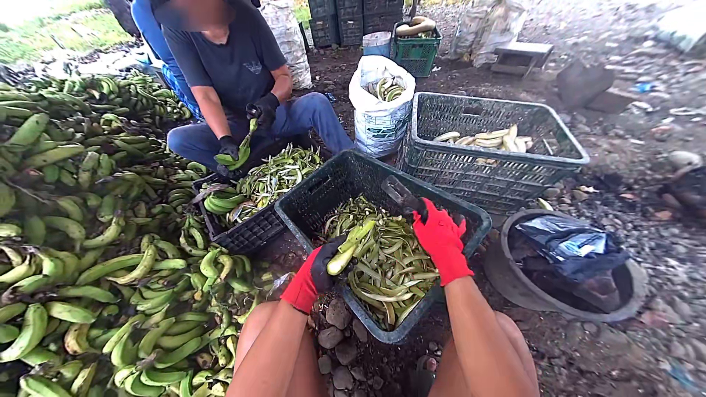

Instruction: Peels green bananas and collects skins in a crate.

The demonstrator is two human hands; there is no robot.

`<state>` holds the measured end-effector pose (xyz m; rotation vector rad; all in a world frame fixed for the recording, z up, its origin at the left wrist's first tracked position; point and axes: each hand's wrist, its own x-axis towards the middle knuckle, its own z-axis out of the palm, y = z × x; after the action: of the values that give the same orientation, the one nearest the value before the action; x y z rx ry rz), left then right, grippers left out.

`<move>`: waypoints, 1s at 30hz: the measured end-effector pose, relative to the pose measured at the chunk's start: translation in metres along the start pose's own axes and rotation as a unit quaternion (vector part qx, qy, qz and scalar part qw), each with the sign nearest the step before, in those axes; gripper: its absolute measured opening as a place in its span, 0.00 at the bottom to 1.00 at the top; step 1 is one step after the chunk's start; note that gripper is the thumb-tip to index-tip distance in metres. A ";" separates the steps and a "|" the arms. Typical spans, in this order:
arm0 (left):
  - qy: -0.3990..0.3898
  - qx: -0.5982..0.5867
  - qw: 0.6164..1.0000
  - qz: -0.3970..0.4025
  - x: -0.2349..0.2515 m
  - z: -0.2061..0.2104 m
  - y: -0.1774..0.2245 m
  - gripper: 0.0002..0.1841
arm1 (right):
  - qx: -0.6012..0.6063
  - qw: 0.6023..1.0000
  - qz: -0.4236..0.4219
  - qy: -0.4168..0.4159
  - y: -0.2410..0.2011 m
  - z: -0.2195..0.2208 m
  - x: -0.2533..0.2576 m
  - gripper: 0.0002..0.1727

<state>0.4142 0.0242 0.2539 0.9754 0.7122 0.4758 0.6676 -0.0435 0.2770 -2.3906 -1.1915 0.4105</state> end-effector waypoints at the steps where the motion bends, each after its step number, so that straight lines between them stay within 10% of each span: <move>1: 0.031 0.028 0.998 0.046 0.002 -0.006 0.000 0.22 | 0.012 1.000 0.006 -0.007 0.003 -0.003 -0.004 0.30; 7: 0.220 -0.035 0.950 0.218 0.030 -0.009 0.011 0.21 | 0.127 0.972 -0.114 -0.159 -0.034 0.023 -0.055 0.28; 14: 0.434 0.138 0.841 0.291 0.031 0.005 0.011 0.30 | -0.020 0.969 -0.132 -0.209 -0.054 0.035 -0.094 0.31; 20: 0.034 0.068 0.987 0.139 0.024 -0.010 0.000 0.13 | -0.054 0.983 -0.123 -0.122 -0.038 0.027 -0.060 0.31; 23: -0.141 0.028 0.990 -0.002 0.025 -0.014 0.004 0.18 | -0.048 0.989 -0.123 -0.069 -0.029 0.024 -0.041 0.33; 27: -0.211 0.208 0.955 -0.014 0.021 -0.005 0.003 0.21 | -0.056 0.987 -0.146 -0.048 -0.013 0.020 -0.019 0.32; 30: -0.123 0.164 0.979 0.021 0.026 -0.001 -0.004 0.24 | -0.027 0.988 -0.130 -0.083 -0.013 0.019 -0.020 0.29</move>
<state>0.4314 0.0402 0.2413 1.3360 0.5547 0.2712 0.6386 -0.0485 0.2685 -2.2396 -1.5833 0.5051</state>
